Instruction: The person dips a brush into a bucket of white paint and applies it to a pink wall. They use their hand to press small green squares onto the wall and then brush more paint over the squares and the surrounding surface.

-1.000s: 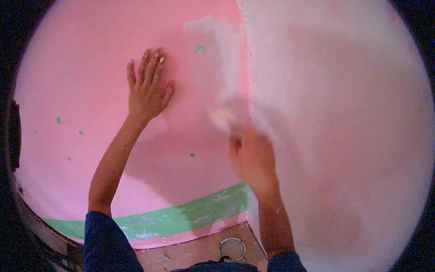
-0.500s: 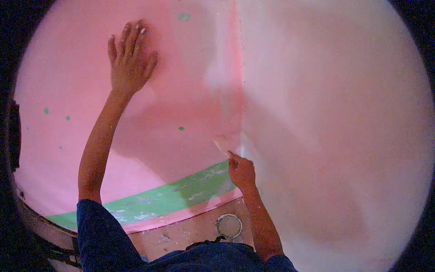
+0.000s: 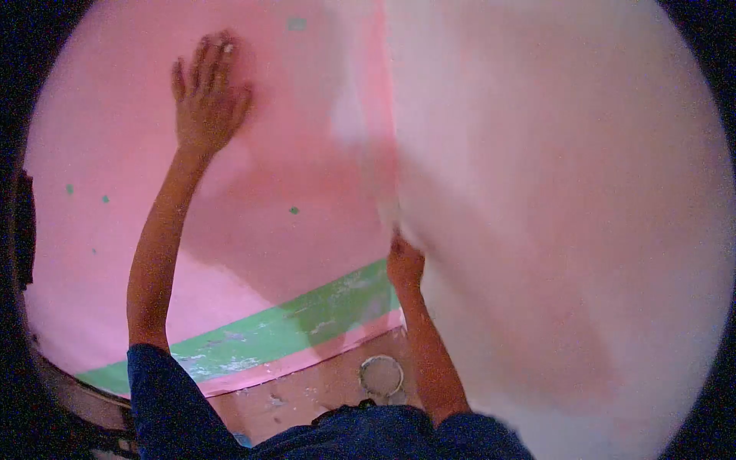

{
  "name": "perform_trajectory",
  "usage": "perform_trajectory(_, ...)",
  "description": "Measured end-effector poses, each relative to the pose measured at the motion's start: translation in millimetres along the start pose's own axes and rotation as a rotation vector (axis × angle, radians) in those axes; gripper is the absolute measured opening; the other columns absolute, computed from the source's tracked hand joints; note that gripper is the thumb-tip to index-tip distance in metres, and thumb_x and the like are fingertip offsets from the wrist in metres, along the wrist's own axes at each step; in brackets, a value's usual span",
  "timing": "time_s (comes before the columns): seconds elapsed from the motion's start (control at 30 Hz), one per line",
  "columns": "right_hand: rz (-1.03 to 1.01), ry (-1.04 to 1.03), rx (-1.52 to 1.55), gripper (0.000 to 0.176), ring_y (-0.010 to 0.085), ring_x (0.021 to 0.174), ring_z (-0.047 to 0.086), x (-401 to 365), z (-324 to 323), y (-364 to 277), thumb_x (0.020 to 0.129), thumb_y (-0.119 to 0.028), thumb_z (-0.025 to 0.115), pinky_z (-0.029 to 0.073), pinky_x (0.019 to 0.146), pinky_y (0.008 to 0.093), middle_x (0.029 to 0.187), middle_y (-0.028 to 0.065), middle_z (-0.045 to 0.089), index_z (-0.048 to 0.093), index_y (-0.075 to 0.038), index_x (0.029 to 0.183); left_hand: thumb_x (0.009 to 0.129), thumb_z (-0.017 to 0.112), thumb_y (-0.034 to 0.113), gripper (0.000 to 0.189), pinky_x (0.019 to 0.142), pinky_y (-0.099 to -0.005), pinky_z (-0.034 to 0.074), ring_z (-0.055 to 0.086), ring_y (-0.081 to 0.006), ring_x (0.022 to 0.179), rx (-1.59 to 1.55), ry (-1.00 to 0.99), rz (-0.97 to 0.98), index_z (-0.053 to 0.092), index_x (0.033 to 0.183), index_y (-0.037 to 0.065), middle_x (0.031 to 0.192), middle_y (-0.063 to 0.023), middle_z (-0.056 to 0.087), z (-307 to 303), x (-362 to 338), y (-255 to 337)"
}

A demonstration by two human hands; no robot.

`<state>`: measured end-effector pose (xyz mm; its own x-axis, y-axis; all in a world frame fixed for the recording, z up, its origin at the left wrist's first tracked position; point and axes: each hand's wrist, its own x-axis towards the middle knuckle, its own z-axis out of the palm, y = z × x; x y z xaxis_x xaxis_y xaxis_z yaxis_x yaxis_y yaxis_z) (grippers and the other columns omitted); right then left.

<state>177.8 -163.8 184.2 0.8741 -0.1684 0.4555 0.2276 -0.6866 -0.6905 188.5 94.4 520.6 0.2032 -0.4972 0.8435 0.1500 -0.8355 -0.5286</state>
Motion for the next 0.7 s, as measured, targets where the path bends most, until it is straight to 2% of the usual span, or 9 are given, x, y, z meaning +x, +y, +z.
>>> perform_trajectory(0.03,-0.015,-0.164,-0.256,0.038,0.0372,0.084,0.060,-23.7,23.9,46.8,0.093,-0.031,0.037,0.046,0.081,0.0456,0.094,0.0186,0.063,0.056,-0.015,0.122,0.085,0.050,0.040,0.058,0.109,-0.0517,0.013,0.024,-0.0212,0.135,0.029,0.010,-0.016,0.040,0.135,0.010,0.144,-0.0035,0.031,-1.5,-1.7,-1.0)
perform_trajectory(0.13,0.156,-0.200,0.253,0.039,0.0377,0.079,0.062,-44.6,-7.6,37.8,0.087,-0.032,0.054,0.049,0.072,0.0429,0.087,0.0206,0.063,0.056,-0.010,0.119,0.087,0.049,0.039,0.061,0.110,-0.0507,0.008,0.018,-0.0234,0.137,-0.033,-0.032,-0.010,0.034,0.137,0.007,0.147,-0.0064,0.025,-4.4,4.2,-2.2)
perform_trajectory(0.27,-0.140,0.093,0.242,0.037,0.0328,0.069,0.062,23.1,-100.6,-87.3,0.084,-0.033,0.059,0.047,0.064,0.0408,0.076,0.0222,0.061,0.061,-0.001,0.103,0.087,0.049,0.038,0.061,0.110,-0.0521,0.009,0.017,-0.0248,0.138,-0.054,-0.079,0.000,0.035,0.136,0.005,0.147,-0.0086,0.024,-8.2,0.5,-0.8)
perform_trajectory(0.37,-0.194,0.025,0.314,0.028,0.0333,0.069,0.061,73.3,-168.0,-174.7,0.084,-0.024,0.059,0.047,0.066,0.0400,0.076,0.0217,0.060,0.063,0.000,0.098,0.088,0.048,0.038,0.060,0.110,-0.0523,0.009,0.018,-0.0257,0.137,-0.078,-0.059,0.006,0.035,0.136,0.004,0.146,-0.0101,0.024,-7.5,-1.1,0.6)
perform_trajectory(0.47,-0.661,0.474,0.209,0.021,0.0343,0.074,0.062,120.0,-192.3,-239.1,0.084,-0.013,0.055,0.047,0.067,0.0426,0.076,0.0211,0.061,0.064,-0.001,0.098,0.088,0.048,0.037,0.060,0.110,-0.0522,0.010,0.021,-0.0266,0.136,-0.084,-0.036,0.028,0.034,0.136,0.004,0.146,-0.0110,0.025,-10.4,-1.2,-0.1)
perform_trajectory(0.53,-0.716,0.630,0.214,0.026,0.0326,0.075,0.062,145.9,-186.9,-268.2,0.083,-0.011,0.054,0.048,0.066,0.0427,0.081,0.0196,0.063,0.061,-0.002,0.106,0.087,0.050,0.034,0.057,0.110,-0.0519,0.011,0.024,-0.0280,0.134,-0.101,-0.028,0.028,0.037,0.133,0.003,0.143,-0.0120,0.030,-10.7,-0.6,-0.5)
perform_trajectory(0.57,-0.717,0.633,0.218,0.026,0.0326,0.075,0.062,139.8,-178.9,-275.8,0.083,-0.011,0.054,0.048,0.066,0.0427,0.081,0.0196,0.063,0.061,-0.002,0.106,0.087,0.050,0.034,0.057,0.110,-0.0519,0.011,0.024,-0.0280,0.134,-0.096,-0.026,0.031,0.037,0.133,0.003,0.143,-0.0120,0.030,-9.9,-1.2,-1.9)
perform_trajectory(0.63,-0.437,0.342,-0.197,0.028,0.0360,0.075,0.062,115.2,-154.2,-278.4,0.088,-0.014,0.046,0.050,0.068,0.0420,0.079,0.0187,0.063,0.062,0.000,0.106,0.086,0.052,0.029,0.053,0.110,-0.0515,0.011,0.027,-0.0292,0.132,-0.299,-0.007,-0.021,0.039,0.130,0.002,0.140,-0.0124,0.034,-8.1,-3.8,-5.8)
perform_trajectory(0.7,-0.527,0.219,-0.319,0.049,0.0334,0.087,0.060,65.3,-90.3,-219.8,0.082,-0.008,0.047,0.051,0.072,0.0437,0.105,0.0168,0.058,0.041,-0.003,0.130,0.085,0.054,0.025,0.051,0.110,-0.0507,0.012,0.029,-0.0291,0.131,-0.435,0.097,0.007,0.040,0.128,0.002,0.138,-0.0123,0.035,-3.2,-9.5,-11.5)
